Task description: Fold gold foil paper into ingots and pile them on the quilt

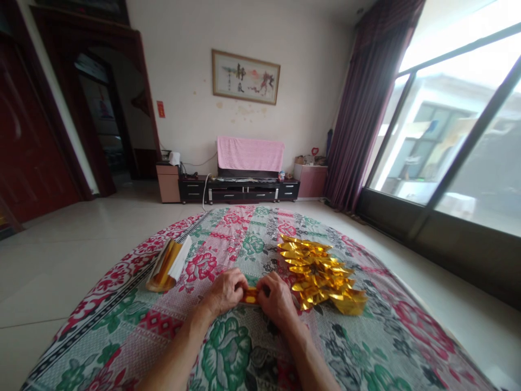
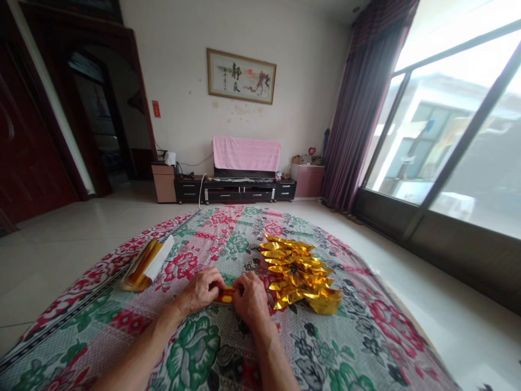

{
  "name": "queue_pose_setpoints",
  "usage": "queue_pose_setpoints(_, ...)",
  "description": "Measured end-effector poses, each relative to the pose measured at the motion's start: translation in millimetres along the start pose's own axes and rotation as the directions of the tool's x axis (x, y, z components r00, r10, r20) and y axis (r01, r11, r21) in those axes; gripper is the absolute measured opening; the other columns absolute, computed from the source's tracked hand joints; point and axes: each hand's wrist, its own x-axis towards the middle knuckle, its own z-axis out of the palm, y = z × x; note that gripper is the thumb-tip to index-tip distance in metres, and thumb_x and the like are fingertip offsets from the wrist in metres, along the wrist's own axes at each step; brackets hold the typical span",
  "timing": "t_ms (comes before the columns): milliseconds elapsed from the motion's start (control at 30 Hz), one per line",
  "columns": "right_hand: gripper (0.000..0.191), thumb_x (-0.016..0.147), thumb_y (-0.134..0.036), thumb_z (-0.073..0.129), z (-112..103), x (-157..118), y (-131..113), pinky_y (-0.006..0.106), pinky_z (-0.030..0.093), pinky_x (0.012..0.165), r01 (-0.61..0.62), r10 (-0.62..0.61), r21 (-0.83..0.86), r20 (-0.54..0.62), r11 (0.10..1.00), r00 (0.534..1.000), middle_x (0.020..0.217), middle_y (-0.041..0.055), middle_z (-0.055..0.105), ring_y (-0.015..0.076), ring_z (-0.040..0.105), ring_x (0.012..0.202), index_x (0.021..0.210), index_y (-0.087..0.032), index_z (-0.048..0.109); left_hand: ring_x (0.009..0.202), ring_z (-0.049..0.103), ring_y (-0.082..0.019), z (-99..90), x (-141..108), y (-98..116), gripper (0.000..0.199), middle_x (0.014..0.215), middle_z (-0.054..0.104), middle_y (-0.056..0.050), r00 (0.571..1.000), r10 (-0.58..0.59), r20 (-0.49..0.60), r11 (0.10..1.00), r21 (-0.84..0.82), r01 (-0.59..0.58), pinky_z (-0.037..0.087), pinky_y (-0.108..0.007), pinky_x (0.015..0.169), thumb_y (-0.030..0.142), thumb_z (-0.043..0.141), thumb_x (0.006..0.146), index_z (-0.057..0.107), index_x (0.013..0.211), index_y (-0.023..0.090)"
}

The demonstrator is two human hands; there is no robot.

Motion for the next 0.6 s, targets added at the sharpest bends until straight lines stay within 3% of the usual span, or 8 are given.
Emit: queue_pose_setpoints(600, 0.017, 0.066, -0.009, 0.049, -3.4, -3.8, -2.6, 0.022, 0.039, 0.068, 0.010, -0.010, 0.007, -0.003, 1.000, 1.000, 0.077, 0.0017, 0.056, 0.0137, 0.054, 0.076, 0.069, -0.019, 0.062, 0.072, 0.053, -0.013, -0.3, 0.5, 0.2, 0.024, 0.072, 0.057, -0.001, 1.000, 0.005, 0.020, 1.000, 0.004, -0.005, 0.041, -0.023, 0.067, 0.005, 0.044, 0.063, 0.063, 0.067, 0.018)
